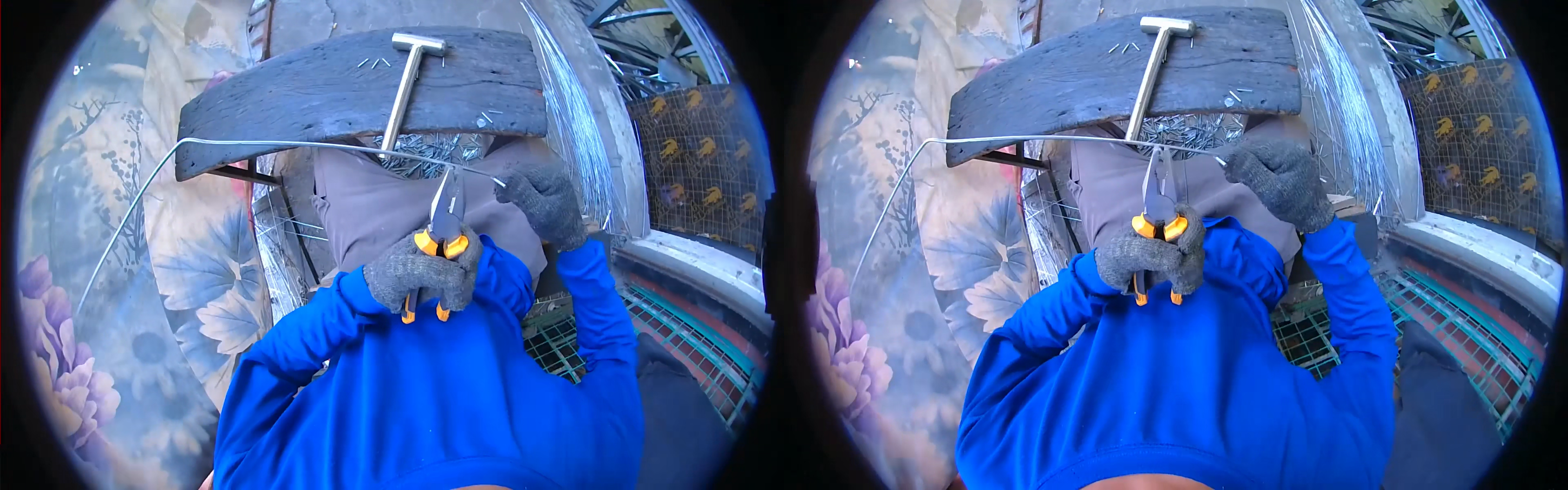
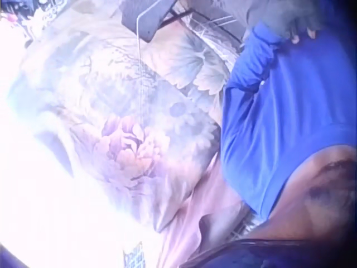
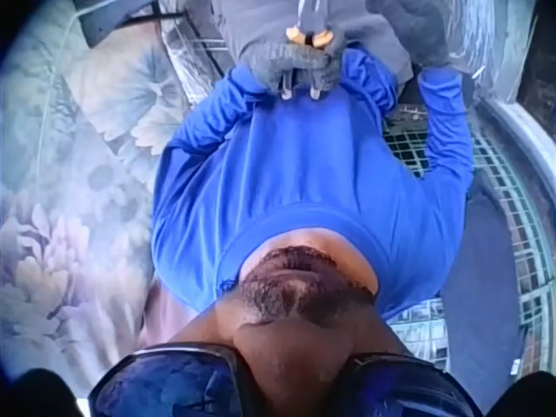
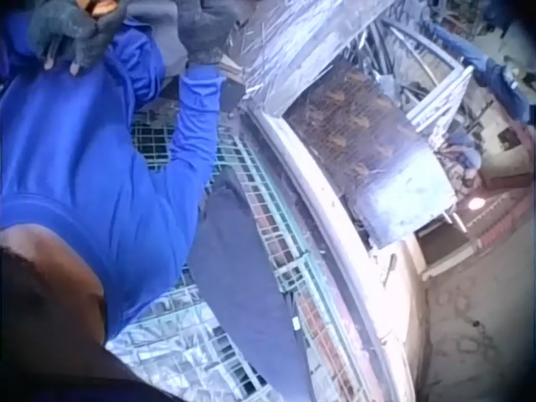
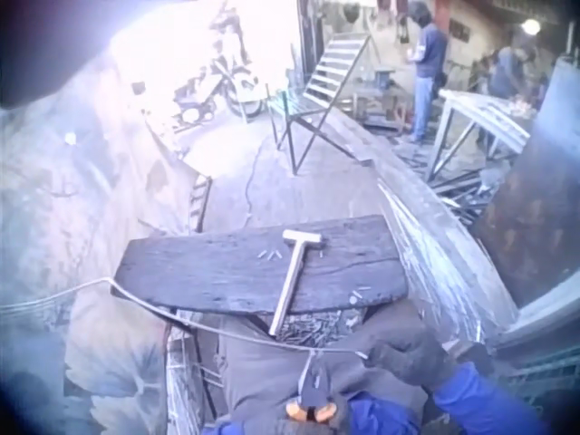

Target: Shaping and cutting metal wire using pliers and a hammer on a wooden block.

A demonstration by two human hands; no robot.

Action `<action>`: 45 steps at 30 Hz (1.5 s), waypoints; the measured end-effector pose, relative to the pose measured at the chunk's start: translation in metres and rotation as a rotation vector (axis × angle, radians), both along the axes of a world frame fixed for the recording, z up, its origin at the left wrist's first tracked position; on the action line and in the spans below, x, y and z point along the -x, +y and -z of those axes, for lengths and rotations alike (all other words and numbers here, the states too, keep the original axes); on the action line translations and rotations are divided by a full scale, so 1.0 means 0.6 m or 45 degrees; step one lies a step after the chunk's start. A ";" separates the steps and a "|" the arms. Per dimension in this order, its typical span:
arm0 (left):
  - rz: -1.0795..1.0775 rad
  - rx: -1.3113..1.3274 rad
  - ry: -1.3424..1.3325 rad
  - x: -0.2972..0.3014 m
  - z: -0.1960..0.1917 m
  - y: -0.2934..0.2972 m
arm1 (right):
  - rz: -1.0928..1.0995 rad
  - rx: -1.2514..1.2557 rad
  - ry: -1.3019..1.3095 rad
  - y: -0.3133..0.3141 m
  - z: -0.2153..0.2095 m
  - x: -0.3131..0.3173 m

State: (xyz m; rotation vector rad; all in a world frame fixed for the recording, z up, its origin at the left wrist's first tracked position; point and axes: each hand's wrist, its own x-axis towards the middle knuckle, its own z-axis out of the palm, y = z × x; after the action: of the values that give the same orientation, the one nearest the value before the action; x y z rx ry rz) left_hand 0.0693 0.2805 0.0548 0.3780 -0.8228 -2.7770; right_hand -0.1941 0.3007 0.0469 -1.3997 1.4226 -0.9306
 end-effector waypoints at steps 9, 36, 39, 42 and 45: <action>-0.122 0.477 -0.726 0.004 0.019 -0.006 | -0.074 0.130 0.429 0.002 -0.033 0.006; 0.049 0.493 -0.942 -0.022 -0.010 -0.021 | -0.026 0.164 0.534 0.013 -0.010 0.004; -0.191 0.905 -1.010 -0.021 0.042 -0.015 | 0.038 0.153 0.593 0.022 -0.022 -0.001; -0.107 0.467 -0.848 -0.031 0.047 -0.025 | 0.084 0.105 0.562 0.018 -0.042 -0.005; -0.120 0.385 -0.639 -0.041 0.062 -0.021 | 0.077 0.202 0.609 0.015 -0.045 -0.008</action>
State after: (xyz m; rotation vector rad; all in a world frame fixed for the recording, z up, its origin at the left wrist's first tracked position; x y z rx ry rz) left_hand 0.0938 0.2679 0.0177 1.0452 -1.2708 -2.4402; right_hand -0.1891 0.3097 0.0740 -1.7901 1.7795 -0.7895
